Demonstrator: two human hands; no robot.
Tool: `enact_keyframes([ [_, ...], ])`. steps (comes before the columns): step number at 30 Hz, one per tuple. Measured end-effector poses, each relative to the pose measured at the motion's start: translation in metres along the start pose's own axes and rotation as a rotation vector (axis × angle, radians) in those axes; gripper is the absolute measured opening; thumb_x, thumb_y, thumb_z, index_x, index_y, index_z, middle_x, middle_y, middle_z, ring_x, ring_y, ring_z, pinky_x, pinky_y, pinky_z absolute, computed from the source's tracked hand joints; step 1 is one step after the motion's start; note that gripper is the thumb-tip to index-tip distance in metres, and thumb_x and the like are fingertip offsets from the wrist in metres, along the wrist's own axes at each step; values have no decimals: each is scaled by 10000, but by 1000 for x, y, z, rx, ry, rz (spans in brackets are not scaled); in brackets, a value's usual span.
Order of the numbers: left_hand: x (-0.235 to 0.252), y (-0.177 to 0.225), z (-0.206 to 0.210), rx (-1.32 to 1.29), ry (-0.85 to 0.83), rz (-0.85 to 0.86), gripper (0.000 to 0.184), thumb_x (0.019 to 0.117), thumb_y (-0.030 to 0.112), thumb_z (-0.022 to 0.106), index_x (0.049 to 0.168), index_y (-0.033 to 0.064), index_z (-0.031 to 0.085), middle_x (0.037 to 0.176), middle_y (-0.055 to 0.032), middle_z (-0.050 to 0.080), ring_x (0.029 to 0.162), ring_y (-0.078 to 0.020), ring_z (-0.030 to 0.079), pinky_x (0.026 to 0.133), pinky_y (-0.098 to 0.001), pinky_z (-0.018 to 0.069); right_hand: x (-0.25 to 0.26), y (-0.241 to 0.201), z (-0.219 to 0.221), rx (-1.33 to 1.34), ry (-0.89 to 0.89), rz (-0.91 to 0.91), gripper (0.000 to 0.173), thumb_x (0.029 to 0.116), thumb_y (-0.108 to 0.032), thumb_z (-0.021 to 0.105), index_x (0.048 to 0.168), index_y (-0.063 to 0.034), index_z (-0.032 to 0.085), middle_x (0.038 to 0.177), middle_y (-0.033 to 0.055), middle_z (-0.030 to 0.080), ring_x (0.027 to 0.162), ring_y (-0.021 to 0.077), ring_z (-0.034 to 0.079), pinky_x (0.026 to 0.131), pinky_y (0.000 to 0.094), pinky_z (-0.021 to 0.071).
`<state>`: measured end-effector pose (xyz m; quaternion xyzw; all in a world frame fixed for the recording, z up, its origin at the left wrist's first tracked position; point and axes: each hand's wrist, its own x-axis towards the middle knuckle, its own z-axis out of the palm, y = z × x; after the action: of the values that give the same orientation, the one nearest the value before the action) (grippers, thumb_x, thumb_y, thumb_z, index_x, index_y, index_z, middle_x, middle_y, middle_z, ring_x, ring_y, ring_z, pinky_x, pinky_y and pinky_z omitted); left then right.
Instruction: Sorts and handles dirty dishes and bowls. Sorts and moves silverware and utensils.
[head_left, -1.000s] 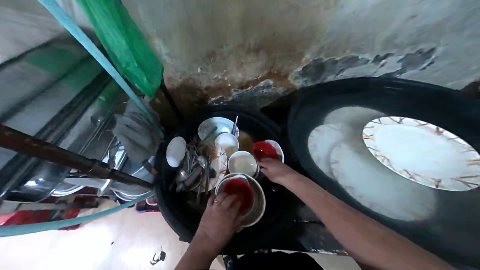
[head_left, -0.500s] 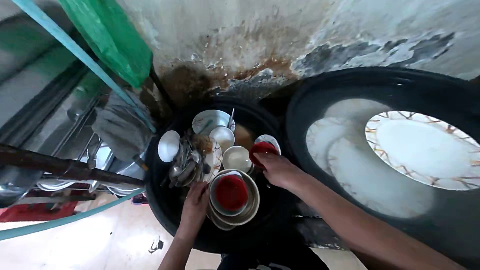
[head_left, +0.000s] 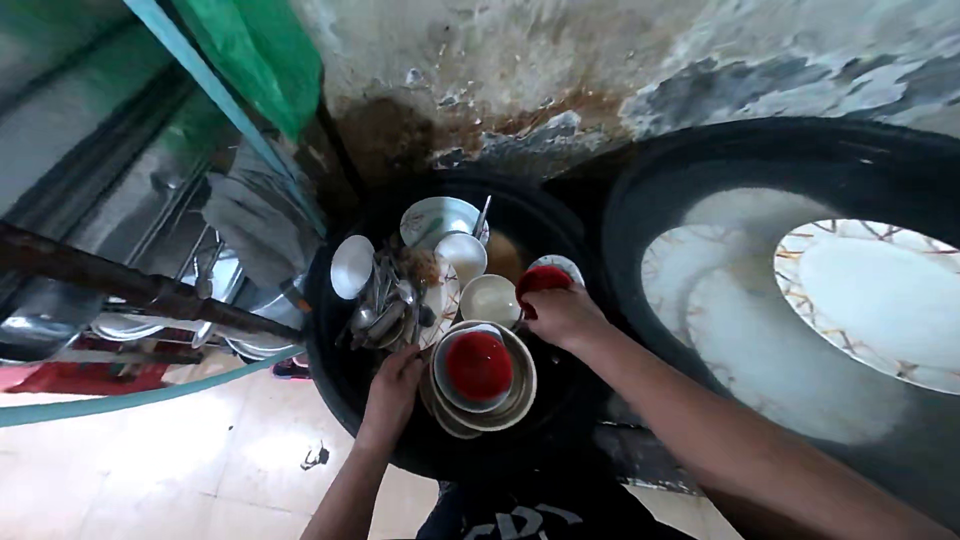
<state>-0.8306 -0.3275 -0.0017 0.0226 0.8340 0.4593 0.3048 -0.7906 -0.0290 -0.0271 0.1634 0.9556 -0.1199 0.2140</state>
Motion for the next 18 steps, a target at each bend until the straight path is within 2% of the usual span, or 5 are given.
enact_keyframes([
  [4,-1,2,4,-94,-84,12,376,1061,205,558,1398,40,586,1344,-134,637,1155,-191,663,1004,-370,548,-8,-2,-3,52,123,8,275,1035,-211,540,1181,-85,737,1201,148,719,1218,346,625,1139,594,351],
  [9,-5,3,18,-269,-213,-94,540,1090,329,481,1564,84,394,1539,-150,479,1329,-247,560,1049,-453,523,-47,-6,-30,739,331,86,230,1049,-135,578,1213,-11,681,1218,205,672,1149,353,636,1005,594,472],
  [11,-7,5,20,-325,-223,-113,576,1101,399,409,1592,105,348,1608,-131,399,1409,-252,486,1085,-490,489,-78,-24,-29,778,438,-109,215,1032,-120,593,1171,13,692,1148,185,696,1100,301,663,997,540,508],
  [14,-5,6,22,-380,-181,-116,568,1114,457,327,1530,87,441,1480,-126,549,1294,-229,595,1003,-456,560,-95,-46,4,398,677,-592,230,1020,-251,563,1029,-137,762,952,6,743,1005,161,703,1096,480,469],
  [18,-7,9,22,-328,-190,-63,606,1114,483,267,1527,77,443,1493,-126,532,1329,-212,565,1043,-458,536,-98,-63,28,197,425,-804,262,1071,-258,511,1132,-126,729,1143,52,733,1178,252,666,1159,618,365],
])
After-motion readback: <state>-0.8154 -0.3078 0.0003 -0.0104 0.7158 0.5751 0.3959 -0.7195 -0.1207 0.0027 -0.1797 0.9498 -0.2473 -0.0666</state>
